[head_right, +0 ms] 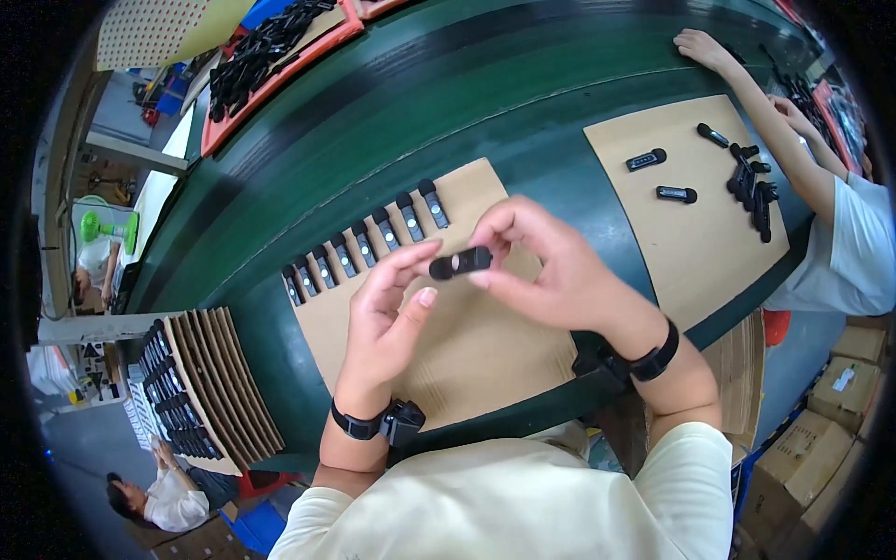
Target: Assembling and organizing small black electronic components onto a designated workspace.
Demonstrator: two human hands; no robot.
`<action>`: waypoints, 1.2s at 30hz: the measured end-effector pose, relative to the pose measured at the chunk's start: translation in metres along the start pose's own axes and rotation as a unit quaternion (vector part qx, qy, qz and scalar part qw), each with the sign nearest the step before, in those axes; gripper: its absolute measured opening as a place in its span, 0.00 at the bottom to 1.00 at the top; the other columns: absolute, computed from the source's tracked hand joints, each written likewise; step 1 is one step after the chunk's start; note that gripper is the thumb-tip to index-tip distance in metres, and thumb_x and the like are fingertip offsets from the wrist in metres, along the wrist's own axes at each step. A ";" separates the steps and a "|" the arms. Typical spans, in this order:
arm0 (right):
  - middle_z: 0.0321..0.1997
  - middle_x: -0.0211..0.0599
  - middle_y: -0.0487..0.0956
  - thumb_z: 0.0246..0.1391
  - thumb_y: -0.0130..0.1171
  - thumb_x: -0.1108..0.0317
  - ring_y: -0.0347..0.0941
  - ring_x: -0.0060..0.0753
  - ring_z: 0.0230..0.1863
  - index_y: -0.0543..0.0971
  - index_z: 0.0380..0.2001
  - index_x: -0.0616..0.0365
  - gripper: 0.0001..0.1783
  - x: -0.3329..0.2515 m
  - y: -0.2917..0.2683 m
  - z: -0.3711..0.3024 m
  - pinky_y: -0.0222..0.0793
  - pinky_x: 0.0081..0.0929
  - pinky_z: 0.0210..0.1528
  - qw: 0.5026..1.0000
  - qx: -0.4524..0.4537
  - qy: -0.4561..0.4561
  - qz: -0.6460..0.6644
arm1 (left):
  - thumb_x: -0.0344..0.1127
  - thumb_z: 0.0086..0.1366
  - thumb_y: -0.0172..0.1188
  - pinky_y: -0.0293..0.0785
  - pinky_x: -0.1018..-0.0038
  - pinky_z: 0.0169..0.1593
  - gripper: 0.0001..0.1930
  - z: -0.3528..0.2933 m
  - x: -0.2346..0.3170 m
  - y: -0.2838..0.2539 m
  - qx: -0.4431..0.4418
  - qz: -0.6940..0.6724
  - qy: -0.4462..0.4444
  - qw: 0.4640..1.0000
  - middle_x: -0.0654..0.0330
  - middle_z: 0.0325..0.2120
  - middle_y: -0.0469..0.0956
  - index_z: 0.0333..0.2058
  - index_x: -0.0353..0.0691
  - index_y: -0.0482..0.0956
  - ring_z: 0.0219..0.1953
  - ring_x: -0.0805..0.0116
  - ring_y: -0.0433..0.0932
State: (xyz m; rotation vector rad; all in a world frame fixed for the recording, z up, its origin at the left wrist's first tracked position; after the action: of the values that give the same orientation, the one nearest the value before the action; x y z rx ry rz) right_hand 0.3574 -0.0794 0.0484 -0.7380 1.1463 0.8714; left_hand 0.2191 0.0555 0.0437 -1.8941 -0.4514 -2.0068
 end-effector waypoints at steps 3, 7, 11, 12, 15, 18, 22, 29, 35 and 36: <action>0.41 0.34 0.74 0.48 0.65 0.80 0.71 0.26 0.43 0.74 0.42 0.63 0.17 0.009 0.009 -0.007 0.67 0.24 0.45 0.999 0.021 -0.017 0.038 | 0.24 0.56 0.65 0.69 0.65 0.57 0.16 -0.001 -0.005 -0.006 0.011 0.061 0.051 0.997 0.55 0.43 0.78 0.45 0.35 0.78 0.47 0.60 0.77; 0.37 0.37 0.77 0.47 0.66 0.80 0.73 0.30 0.38 0.78 0.42 0.63 0.16 0.005 0.010 -0.009 0.67 0.26 0.42 0.997 0.001 -0.041 -0.070 | 0.24 0.56 0.66 0.70 0.61 0.57 0.16 0.001 -0.003 -0.006 0.012 0.160 0.183 0.970 0.56 0.38 0.80 0.44 0.35 0.78 0.43 0.60 0.78; 0.33 0.39 0.79 0.46 0.67 0.79 0.73 0.35 0.33 0.80 0.40 0.63 0.15 0.007 0.011 -0.012 0.67 0.28 0.38 0.987 0.011 -0.105 -0.121 | 0.24 0.55 0.67 0.70 0.58 0.57 0.15 0.000 -0.006 -0.007 0.002 0.199 0.223 0.954 0.57 0.35 0.80 0.42 0.35 0.79 0.41 0.60 0.79; 0.33 0.39 0.79 0.46 0.67 0.79 0.73 0.35 0.33 0.80 0.40 0.63 0.15 0.009 0.010 -0.012 0.67 0.28 0.38 0.988 0.013 -0.101 -0.118 | 0.25 0.54 0.68 0.70 0.56 0.57 0.15 0.000 -0.006 -0.007 -0.001 0.201 0.218 0.955 0.57 0.34 0.81 0.42 0.35 0.79 0.40 0.60 0.79; 0.34 0.39 0.79 0.45 0.67 0.78 0.73 0.38 0.32 0.80 0.39 0.62 0.14 0.012 0.008 -0.013 0.67 0.29 0.37 0.980 0.011 -0.145 -0.137 | 0.25 0.53 0.69 0.70 0.56 0.58 0.15 0.000 -0.005 -0.004 0.000 0.166 0.172 0.971 0.57 0.33 0.81 0.40 0.35 0.79 0.39 0.60 0.80; 0.34 0.39 0.79 0.45 0.67 0.78 0.72 0.38 0.32 0.80 0.39 0.62 0.15 0.015 0.007 -0.013 0.67 0.30 0.36 0.977 0.005 -0.152 -0.150 | 0.25 0.52 0.69 0.69 0.56 0.58 0.15 0.000 -0.008 -0.002 0.000 0.153 0.149 0.977 0.58 0.33 0.81 0.40 0.36 0.80 0.38 0.60 0.80; 0.35 0.39 0.79 0.44 0.67 0.78 0.72 0.38 0.32 0.79 0.41 0.62 0.17 0.010 0.010 -0.014 0.67 0.30 0.36 0.976 0.024 -0.146 -0.158 | 0.25 0.52 0.69 0.68 0.54 0.59 0.15 0.001 -0.013 0.000 -0.007 0.160 0.161 0.974 0.58 0.33 0.82 0.39 0.36 0.80 0.37 0.61 0.80; 0.34 0.40 0.79 0.42 0.68 0.78 0.73 0.38 0.31 0.79 0.42 0.62 0.20 0.013 0.012 -0.016 0.67 0.30 0.34 0.969 0.028 -0.168 -0.177 | 0.24 0.50 0.69 0.65 0.52 0.60 0.15 0.004 -0.008 0.003 -0.018 0.188 0.211 0.959 0.58 0.32 0.82 0.39 0.36 0.80 0.36 0.62 0.80; 0.34 0.40 0.79 0.41 0.67 0.80 0.74 0.39 0.31 0.79 0.42 0.62 0.20 0.012 0.013 -0.017 0.67 0.31 0.34 0.965 0.026 -0.180 -0.189 | 0.22 0.49 0.69 0.65 0.52 0.60 0.15 0.004 -0.006 0.005 -0.032 0.217 0.222 0.950 0.58 0.31 0.81 0.38 0.36 0.80 0.34 0.62 0.79; 0.34 0.40 0.79 0.41 0.67 0.80 0.74 0.39 0.31 0.79 0.42 0.62 0.20 0.013 0.013 -0.016 0.67 0.31 0.34 0.965 0.026 -0.180 -0.188 | 0.22 0.49 0.69 0.65 0.52 0.60 0.15 0.004 -0.006 0.005 -0.033 0.219 0.222 0.949 0.58 0.31 0.81 0.38 0.36 0.80 0.34 0.62 0.79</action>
State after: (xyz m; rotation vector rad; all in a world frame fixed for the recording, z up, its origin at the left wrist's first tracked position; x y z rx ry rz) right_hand 0.3405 -0.0846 0.0312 -0.6912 0.6728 0.6175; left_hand 0.2251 0.0528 0.0379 -1.3511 0.1490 -2.0582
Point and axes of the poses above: each hand's wrist, its own z-axis towards the middle knuckle, its own y-axis out of the palm, x = y × z, the point moved 4 cm from there along z, towards the middle knuckle
